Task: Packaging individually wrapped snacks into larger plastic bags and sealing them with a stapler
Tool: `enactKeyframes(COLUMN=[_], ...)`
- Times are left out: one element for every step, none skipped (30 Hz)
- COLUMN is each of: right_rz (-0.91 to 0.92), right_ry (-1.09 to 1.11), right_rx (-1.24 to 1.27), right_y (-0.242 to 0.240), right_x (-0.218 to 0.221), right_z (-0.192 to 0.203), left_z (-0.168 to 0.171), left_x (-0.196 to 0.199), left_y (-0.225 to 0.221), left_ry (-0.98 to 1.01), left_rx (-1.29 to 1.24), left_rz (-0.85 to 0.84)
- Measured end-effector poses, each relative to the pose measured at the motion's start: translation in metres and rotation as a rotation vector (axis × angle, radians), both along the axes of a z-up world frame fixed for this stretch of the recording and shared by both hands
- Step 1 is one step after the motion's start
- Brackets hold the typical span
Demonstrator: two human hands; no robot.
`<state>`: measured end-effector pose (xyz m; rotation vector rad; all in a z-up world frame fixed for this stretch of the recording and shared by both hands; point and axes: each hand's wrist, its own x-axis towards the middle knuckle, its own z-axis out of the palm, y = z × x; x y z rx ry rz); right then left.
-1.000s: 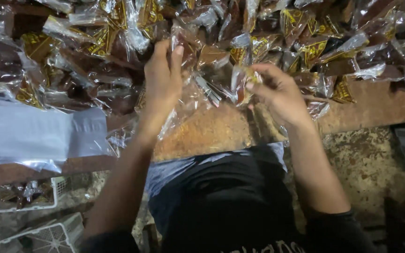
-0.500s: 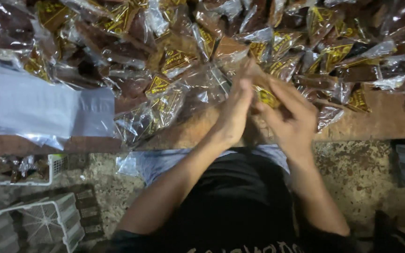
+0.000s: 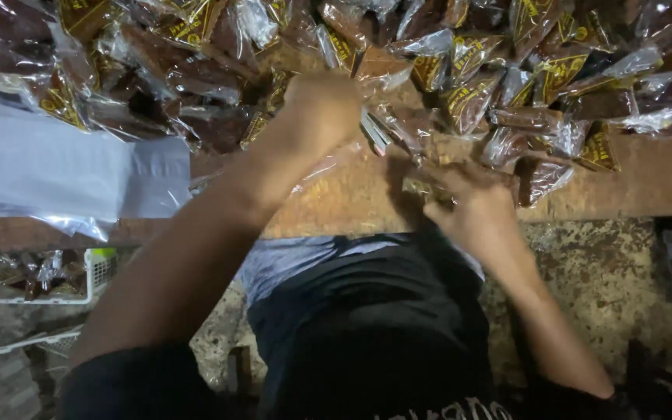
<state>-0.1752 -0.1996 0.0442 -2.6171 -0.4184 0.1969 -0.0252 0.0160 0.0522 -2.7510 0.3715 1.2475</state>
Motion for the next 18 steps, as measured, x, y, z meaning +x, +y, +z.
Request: enactKeyframes(right_rz=[0.004,-0.218,-0.441,-0.440,-0.312,-0.167,-0.163,-0.254,-0.349,-0.344,-0.363,-0.372,-0.366,-0.305,-0.245,-0.244,-0.167,-0.093], right_ry=[-0.002,0.154,0.317,0.319,0.259,0.187,0.184,0.283,0.383,0.385,0.148,-0.079,-0.082,-0.141,-0.199,-0.198,-0.264,-0.328], right_rx=[0.002,0.236,0.467,0.464,0.834,1.200,1.199,1.445,1.689,1.691,1.415,1.132,1.136,0.978,0.820,0.820,0.751,0.675], right_y=[0.004,0.009,0.013,0.008,0.002,-0.003,0.017,0.037,0.057,0.069,0.082,0.094,0.098,0.101,0.104,0.105,0.106,0.106], right_x=[0.009,0.015,0.021,0.032,0.042,0.055,0.060,0.064,0.068,0.069,0.069,0.071,0.064,0.058,0.052,0.048,0.045,0.040], right_z=[0.010,0.019,0.029,0.001,-0.026,-0.052,-0.047,-0.041,-0.036,-0.041,-0.046,-0.051,-0.051,-0.051,-0.052,-0.049,-0.047,-0.045], left_z=[0.001,0.000,-0.001,0.002,0.006,0.011,0.023,0.035,0.046,0.046,0.046,0.046,0.044,0.041,0.037,0.044,0.049,0.053], left_x=[-0.002,-0.008,-0.014,-0.012,-0.009,-0.004,-0.006,-0.010,-0.013,-0.013,-0.012,-0.011,-0.009,-0.007,-0.005,-0.006,-0.007,-0.008], left_y=[0.010,0.020,0.031,0.028,0.024,0.021,0.021,0.020,0.020,0.022,0.024,0.027,0.030,0.033,0.036,0.036,0.035,0.033], left_ry=[-0.002,0.031,0.061,0.063,0.101,0.132,0.128,0.167,0.206,0.203,0.243,0.278,0.271,0.306,0.340,0.340,0.326,0.316], left_rx=[0.002,-0.199,-0.397,-0.399,-0.294,-0.188,-0.190,-0.223,-0.257,-0.255,-0.360,-0.466,-0.464,-0.511,-0.558,-0.559,-0.532,-0.508], left_rz=[0.004,0.214,0.426,0.428,0.283,0.137,0.138,0.149,0.159,0.163,0.244,0.324,0.326,0.392,0.457,0.458,0.456,0.450])
